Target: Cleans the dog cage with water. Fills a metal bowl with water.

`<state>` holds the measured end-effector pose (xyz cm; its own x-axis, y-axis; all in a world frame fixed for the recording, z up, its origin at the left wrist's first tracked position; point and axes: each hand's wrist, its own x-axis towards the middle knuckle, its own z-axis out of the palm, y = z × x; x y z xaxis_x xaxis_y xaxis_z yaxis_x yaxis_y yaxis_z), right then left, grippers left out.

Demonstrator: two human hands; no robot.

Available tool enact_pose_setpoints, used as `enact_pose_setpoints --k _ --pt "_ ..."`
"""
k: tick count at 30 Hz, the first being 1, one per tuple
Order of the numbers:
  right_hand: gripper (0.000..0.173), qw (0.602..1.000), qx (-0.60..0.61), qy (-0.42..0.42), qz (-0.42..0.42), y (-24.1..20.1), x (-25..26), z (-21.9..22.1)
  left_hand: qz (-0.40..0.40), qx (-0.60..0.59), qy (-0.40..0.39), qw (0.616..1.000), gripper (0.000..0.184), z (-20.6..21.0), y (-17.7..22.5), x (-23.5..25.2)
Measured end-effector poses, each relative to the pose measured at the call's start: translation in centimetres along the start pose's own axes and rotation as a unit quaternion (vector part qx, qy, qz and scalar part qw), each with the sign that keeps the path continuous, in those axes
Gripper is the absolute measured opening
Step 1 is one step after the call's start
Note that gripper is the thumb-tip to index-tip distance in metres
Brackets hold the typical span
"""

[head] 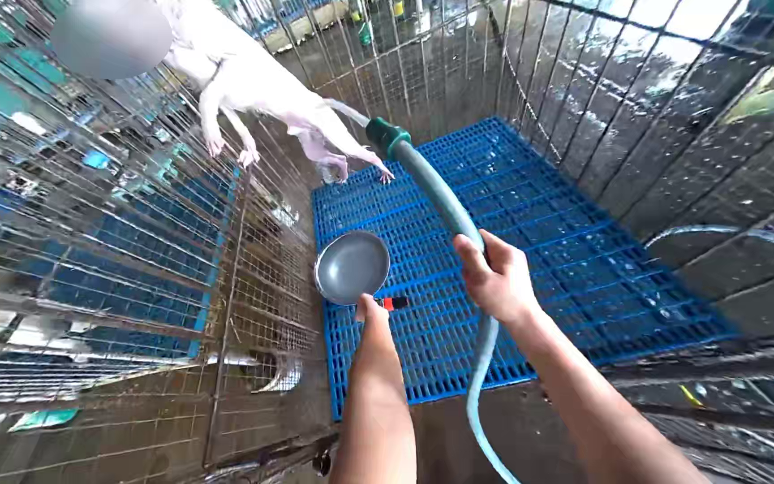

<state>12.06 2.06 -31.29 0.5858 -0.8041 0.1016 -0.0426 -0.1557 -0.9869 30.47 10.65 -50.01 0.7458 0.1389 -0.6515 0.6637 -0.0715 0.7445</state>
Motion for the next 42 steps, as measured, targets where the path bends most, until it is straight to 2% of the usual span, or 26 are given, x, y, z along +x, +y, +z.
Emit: enact_pose_setpoints --k 4,7,12,16,19,24,28,33,36,40,42 --pt "0.027 1.0 0.021 -0.004 -0.012 0.9 0.8 -0.1 0.003 0.01 -0.004 1.0 0.043 -0.7 -1.6 1.0" --pt "0.027 1.0 0.018 -0.017 0.006 1.4 1.1 -0.5 -0.011 -0.032 0.006 0.999 0.043 -0.7 -2.9 3.0" --pt "0.034 0.973 -0.067 -0.12 0.187 -1.1 -0.7 -2.7 0.019 -0.071 0.022 0.997 0.057 -0.7 -2.1 5.8" --pt "0.039 0.937 -0.119 -0.189 0.27 -1.9 -4.5 -4.6 0.038 -0.056 0.024 0.997 0.06 -1.0 -1.1 7.1" --pt "0.042 0.902 -0.158 -0.243 0.32 -0.8 -6.9 -5.7 0.029 -0.028 0.03 0.999 0.058 -0.9 -0.9 7.5" --pt "0.043 0.892 -0.175 -0.271 0.318 0.6 -10.3 -7.5 0.04 0.022 -0.039 0.998 0.055 -0.8 -1.3 8.3" --pt "0.043 0.904 -0.172 -0.253 0.3 1.5 -11.4 -8.2 0.048 0.035 -0.053 0.997 0.044 -1.3 -1.4 8.2" --pt "0.043 0.924 -0.183 -0.219 0.256 1.3 -13.1 -7.3 0.079 0.076 0.016 0.994 0.044 -1.1 -2.1 7.4" --pt "0.044 0.932 -0.22 -0.182 0.222 0.0 -14.5 -6.7 0.121 0.195 0.028 0.973 0.054 -2.1 0.0 5.3" --pt "0.045 0.939 -0.202 -0.182 0.209 -1.0 -17.2 -6.5 0.205 0.421 0.059 0.882 0.052 -3.1 4.8 2.1" --pt "0.044 0.943 -0.189 -0.179 0.209 -1.5 -18.3 -6.2 0.229 0.477 0.047 0.847 0.05 -3.3 6.2 1.2"
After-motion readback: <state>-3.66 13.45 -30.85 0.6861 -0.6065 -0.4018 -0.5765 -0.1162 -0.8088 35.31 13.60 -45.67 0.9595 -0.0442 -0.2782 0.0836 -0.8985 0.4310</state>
